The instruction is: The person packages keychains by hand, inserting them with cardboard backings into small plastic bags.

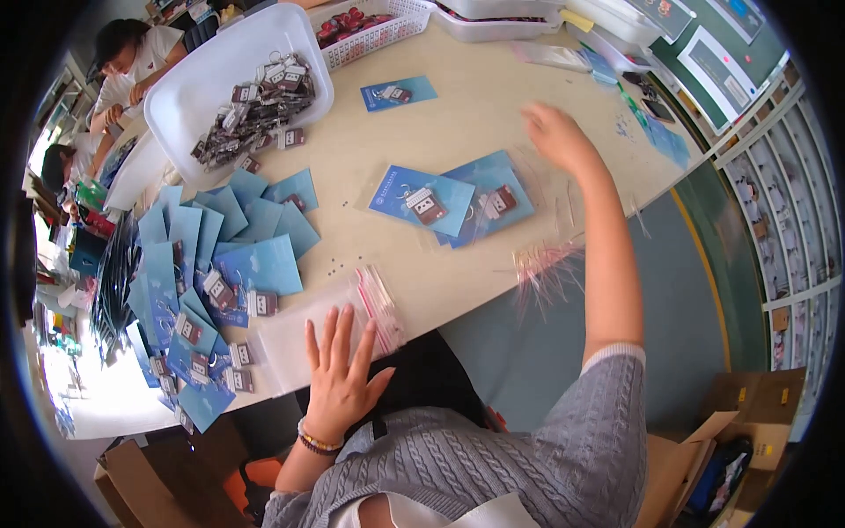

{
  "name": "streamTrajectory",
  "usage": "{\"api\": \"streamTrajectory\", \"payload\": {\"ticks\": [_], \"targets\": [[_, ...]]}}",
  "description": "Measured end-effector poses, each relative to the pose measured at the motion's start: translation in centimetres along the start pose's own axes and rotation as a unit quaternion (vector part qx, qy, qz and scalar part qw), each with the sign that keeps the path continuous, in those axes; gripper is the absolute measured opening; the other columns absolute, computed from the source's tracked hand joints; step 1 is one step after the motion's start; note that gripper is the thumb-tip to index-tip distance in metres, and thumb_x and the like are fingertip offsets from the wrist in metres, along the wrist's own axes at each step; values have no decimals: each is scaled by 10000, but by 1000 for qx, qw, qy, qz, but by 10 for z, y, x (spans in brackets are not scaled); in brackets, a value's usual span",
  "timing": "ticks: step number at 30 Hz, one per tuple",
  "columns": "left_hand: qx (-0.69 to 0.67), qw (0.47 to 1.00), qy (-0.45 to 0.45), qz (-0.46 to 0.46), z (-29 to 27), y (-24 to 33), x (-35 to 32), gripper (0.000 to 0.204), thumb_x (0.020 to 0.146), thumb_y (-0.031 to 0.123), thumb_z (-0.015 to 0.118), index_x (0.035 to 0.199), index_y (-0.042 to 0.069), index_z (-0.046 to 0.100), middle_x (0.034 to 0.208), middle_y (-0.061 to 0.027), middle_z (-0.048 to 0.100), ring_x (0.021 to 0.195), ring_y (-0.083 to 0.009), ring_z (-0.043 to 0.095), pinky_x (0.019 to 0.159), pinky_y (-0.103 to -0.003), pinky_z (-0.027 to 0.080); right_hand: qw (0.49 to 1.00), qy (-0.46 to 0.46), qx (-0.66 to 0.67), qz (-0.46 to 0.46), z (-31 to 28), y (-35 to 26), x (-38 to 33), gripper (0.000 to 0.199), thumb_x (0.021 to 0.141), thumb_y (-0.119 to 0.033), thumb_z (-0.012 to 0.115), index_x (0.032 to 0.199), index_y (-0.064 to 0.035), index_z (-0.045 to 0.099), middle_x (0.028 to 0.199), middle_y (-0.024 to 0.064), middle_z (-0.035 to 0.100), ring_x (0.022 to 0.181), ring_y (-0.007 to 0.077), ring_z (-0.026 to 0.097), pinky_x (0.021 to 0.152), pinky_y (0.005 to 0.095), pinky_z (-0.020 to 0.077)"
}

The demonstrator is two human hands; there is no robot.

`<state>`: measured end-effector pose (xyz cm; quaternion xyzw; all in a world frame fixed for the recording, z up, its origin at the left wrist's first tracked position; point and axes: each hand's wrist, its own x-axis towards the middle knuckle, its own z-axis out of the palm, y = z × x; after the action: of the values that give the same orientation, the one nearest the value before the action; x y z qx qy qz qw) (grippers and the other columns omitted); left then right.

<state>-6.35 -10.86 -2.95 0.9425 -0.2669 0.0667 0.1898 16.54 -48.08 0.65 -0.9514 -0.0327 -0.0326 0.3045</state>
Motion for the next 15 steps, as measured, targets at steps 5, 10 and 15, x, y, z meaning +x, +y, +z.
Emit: {"api": "streamTrajectory", "payload": {"ticks": [5, 10, 15], "targets": [[0, 999, -29, -45, 2, -12, -14, 646, 782, 323, 612, 1331, 80, 375, 1382, -220, 305, 1301, -394, 249, 1058, -544, 149, 986, -78, -26, -147, 65, -48, 141, 328, 806, -261, 593, 1049, -41, 574, 1045, 155, 603, 940, 293, 580, 812, 360, 463], [3, 997, -57, -55, 5, -18, -10, 622, 788, 348, 593, 1320, 92, 396, 1372, -192, 339, 1293, -345, 292, 1067, -504, 169, 976, -24, -173, -130, 130, -40, 217, 803, 641, -465, 725, 1271, -65, 429, 1269, 180, 459, 1197, 322, 419, 982, 392, 363], [16, 997, -47, -67, 8, -21, -12, 554, 797, 348, 587, 1272, 95, 458, 1364, -171, 363, 1283, -314, 322, 1064, -486, 187, 955, -203, -215, -16, 116, -53, 228, 863, 580, -501, 757, 1230, -29, 439, 1196, 184, 517, 1137, 317, 474, 934, 393, 390]]}}
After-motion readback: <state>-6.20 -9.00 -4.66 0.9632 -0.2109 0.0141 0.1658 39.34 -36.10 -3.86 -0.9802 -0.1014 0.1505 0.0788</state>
